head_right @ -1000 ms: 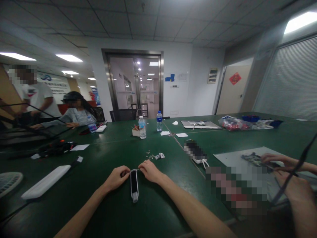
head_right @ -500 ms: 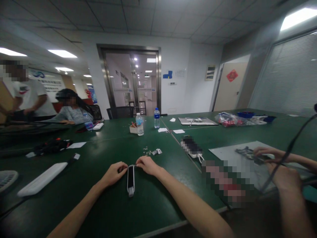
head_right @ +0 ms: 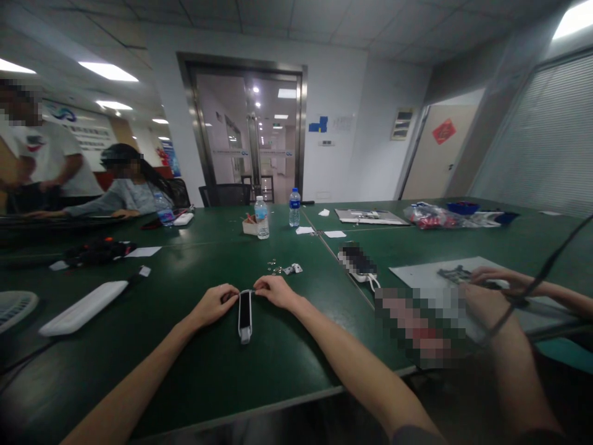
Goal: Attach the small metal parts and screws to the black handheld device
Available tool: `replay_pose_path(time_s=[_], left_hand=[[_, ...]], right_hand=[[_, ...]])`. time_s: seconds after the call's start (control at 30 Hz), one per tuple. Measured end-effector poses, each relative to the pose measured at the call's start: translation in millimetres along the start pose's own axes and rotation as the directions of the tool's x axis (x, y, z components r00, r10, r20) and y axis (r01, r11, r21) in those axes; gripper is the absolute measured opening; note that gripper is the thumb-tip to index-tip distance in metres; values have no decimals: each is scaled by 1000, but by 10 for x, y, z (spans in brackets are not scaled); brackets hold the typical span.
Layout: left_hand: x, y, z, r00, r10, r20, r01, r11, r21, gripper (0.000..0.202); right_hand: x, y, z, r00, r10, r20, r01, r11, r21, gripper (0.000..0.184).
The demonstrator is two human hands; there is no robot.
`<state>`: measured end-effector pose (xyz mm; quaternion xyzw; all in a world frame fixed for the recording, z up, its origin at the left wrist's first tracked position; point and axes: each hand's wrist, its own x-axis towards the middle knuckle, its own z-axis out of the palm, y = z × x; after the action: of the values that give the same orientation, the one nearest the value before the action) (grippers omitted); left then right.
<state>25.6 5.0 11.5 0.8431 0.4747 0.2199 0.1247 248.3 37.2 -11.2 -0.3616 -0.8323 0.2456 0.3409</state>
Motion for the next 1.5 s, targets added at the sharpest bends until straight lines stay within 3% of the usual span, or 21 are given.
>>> replay_pose_path(time_s=[0.27, 0.47, 0.83, 0.93, 1.07, 1.3, 1.5], left_hand=[[-22, -14, 50, 1000, -5, -15, 5, 1000, 30, 30], [-2, -37, 79, 999, 25, -27, -24, 999, 47, 30], [6, -50, 55, 999, 47, -4, -46, 998, 36, 30], [1, -56, 54, 999, 51, -19, -50, 998, 47, 30], [-36, -40, 46, 998, 51, -35, -50, 998, 29, 28], [-92, -64, 52, 997, 20, -73, -20, 1000, -2, 23], [-107, -72, 69, 996, 6, -94, -1, 999, 54, 23]], right_hand=[[-13, 10, 0, 1000, 29, -3, -29, 999, -23, 15], [16, 6, 65, 996, -87, -24, 83, 988, -131, 17], [17, -108, -78, 969, -191, 155, 242, 858, -454, 35], [-15, -82, -172, 981, -159, 107, 191, 831, -523, 40], [-51, 68, -304, 998, -56, -24, 29, 793, -609, 38], [-57, 362, -426, 980, 111, -168, -197, 698, -689, 33], [-2, 424, -405, 987, 128, -99, -160, 688, -707, 36]])
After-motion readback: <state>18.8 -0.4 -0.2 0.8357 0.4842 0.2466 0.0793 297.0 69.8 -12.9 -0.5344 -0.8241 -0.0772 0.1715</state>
